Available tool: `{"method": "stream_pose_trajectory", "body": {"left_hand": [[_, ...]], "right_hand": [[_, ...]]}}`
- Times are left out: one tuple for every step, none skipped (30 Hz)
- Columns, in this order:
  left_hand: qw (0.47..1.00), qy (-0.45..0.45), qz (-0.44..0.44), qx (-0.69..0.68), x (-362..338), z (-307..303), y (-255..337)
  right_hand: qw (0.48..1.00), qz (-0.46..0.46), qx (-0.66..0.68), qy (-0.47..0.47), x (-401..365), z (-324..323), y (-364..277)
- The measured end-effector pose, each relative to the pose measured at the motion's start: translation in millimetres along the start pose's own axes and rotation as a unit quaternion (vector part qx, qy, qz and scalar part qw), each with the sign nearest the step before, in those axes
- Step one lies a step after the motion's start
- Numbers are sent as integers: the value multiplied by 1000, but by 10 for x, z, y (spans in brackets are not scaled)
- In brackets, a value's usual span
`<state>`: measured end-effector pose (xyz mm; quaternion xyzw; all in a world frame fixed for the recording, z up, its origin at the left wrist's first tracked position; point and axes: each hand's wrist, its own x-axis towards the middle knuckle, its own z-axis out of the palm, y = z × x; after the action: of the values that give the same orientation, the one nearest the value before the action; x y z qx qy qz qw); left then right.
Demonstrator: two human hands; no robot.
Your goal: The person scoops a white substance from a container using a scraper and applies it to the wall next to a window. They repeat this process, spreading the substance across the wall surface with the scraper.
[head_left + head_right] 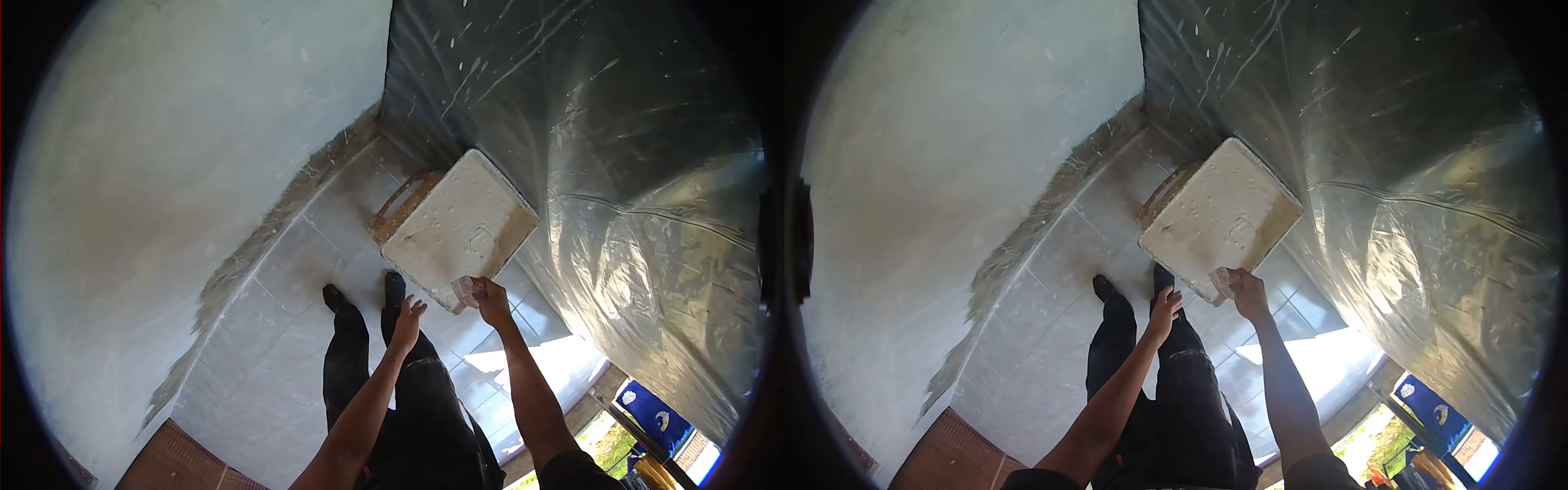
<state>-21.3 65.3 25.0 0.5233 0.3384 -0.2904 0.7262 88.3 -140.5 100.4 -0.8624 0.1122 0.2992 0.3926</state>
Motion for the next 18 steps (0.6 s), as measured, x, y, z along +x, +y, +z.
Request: {"method": "stream_pose_trajectory", "body": {"left_hand": [[998, -10, -36, -47, -27, 89, 157], [993, -20, -69, -94, -21, 149, 236], [993, -33, -61, -99, 40, 171, 182], [992, -34, -66, -101, 103, 189, 134], [990, -25, -68, -122, 170, 199, 94], [987, -16, -70, -142, 202, 206, 100], [986, -24, -69, -150, 206, 195, 100], [986, -24, -73, -150, 204, 187, 107], [983, -28, -72, -167, 203, 176, 120], [980, -33, -70, -184, 205, 165, 140], [980, -33, -72, -184, 203, 159, 156], [980, -29, -66, -184, 187, 159, 174], [981, -25, -62, -183, 170, 157, 191], [981, -24, -64, -182, 166, 156, 214], [981, -30, -53, -185, 162, 153, 211], [981, -37, -42, -188, 156, 150, 208], [981, -37, -45, -187, 152, 154, 212], [980, -27, -47, -194, 139, 167, 227]], "right_hand": [[1000, -14, -15, -9, 23, 19, -30], [999, -29, -30, -17, 52, 47, -52], [999, -45, -25, -18, 73, 88, -56], [999, -40, -26, -20, 102, 125, -65], [998, -43, -44, -34, 139, 163, -82], [996, -45, -61, -48, 160, 212, -92], [996, -47, -61, -47, 162, 272, -106], [996, -44, -61, -48, 167, 311, -126], [993, -50, -90, -61, 178, 351, -117], [989, -57, -119, -73, 192, 390, -120], [988, -71, -119, -74, 204, 438, -104], [988, -69, -118, -75, 208, 455, -147], [990, -73, -102, -65, 201, 466, -186], [992, -77, -84, -53, 204, 476, -228], [992, -74, -83, -55, 208, 494, -245], [994, -80, -57, -55, 217, 507, -262], [994, -86, -33, -54, 235, 516, -286], [994, -83, -33, -55, 254, 550, -311]]}}
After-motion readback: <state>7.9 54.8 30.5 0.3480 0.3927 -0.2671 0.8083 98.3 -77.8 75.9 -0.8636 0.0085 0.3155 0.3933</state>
